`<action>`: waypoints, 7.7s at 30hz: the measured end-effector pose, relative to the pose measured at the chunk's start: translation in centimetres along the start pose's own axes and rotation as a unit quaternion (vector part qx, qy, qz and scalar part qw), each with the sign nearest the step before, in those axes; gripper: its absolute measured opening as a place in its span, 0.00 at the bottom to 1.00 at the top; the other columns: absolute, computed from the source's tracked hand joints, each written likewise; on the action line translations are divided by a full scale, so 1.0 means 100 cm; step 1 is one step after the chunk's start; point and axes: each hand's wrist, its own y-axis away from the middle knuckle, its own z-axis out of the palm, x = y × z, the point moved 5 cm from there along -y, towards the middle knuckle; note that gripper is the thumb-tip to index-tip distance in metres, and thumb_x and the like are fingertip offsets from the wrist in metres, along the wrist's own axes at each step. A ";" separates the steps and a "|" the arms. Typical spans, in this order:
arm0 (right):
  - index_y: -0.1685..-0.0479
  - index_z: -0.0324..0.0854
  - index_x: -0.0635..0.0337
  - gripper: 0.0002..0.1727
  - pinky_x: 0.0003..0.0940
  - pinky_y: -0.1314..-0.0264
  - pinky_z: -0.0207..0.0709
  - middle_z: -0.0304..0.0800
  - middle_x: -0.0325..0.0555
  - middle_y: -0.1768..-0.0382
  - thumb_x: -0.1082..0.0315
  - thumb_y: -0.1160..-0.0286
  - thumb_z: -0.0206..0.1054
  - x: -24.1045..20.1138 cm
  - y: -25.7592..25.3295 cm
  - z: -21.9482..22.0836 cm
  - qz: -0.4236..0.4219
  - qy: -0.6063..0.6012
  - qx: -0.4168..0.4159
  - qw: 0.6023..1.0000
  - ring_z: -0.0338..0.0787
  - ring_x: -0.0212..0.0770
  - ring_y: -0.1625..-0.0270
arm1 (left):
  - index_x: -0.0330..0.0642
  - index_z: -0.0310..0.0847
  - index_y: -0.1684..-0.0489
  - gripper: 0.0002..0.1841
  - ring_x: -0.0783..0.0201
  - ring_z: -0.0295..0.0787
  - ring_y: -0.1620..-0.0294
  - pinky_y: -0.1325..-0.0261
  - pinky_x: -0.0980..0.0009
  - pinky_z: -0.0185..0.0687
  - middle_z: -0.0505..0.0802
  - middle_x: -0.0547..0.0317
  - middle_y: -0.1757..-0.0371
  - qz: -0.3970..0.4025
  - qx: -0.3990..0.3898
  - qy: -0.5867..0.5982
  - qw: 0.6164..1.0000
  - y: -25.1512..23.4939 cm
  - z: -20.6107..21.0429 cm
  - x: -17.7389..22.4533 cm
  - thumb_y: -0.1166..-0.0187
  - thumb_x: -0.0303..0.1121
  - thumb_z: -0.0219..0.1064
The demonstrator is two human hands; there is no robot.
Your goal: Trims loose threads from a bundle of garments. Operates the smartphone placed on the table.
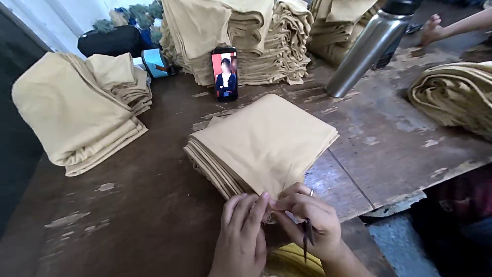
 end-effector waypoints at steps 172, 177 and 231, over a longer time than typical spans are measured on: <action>0.60 0.76 0.53 0.24 0.13 0.73 0.63 0.73 0.31 0.74 0.42 0.09 0.51 -0.006 0.054 0.011 0.309 -0.457 -0.210 0.807 0.70 0.18 0.75 | 0.36 0.81 0.57 0.04 0.79 0.89 0.57 0.53 0.82 0.89 0.90 0.65 0.55 -0.161 0.007 0.403 0.901 -0.030 -0.002 -0.005 0.24 0.21 0.68; 0.61 0.76 0.46 0.22 0.10 0.76 0.60 0.75 0.25 0.73 0.39 0.11 0.51 -0.004 0.061 0.016 0.367 -0.524 -0.196 0.743 0.70 0.15 0.76 | 0.36 0.80 0.58 0.05 0.79 0.88 0.58 0.53 0.83 0.88 0.90 0.64 0.55 -0.157 0.013 0.398 0.904 -0.030 -0.003 -0.005 0.25 0.20 0.67; 0.57 0.75 0.50 0.10 0.19 0.54 0.86 0.88 0.34 0.52 0.71 0.26 0.73 0.013 -0.019 0.002 0.148 -0.189 0.055 0.969 0.89 0.25 0.55 | 0.25 0.76 0.34 0.15 0.73 0.91 0.46 0.42 0.79 0.87 0.93 0.47 0.43 -0.049 -0.002 0.230 0.972 -0.035 -0.007 0.000 0.14 0.22 0.54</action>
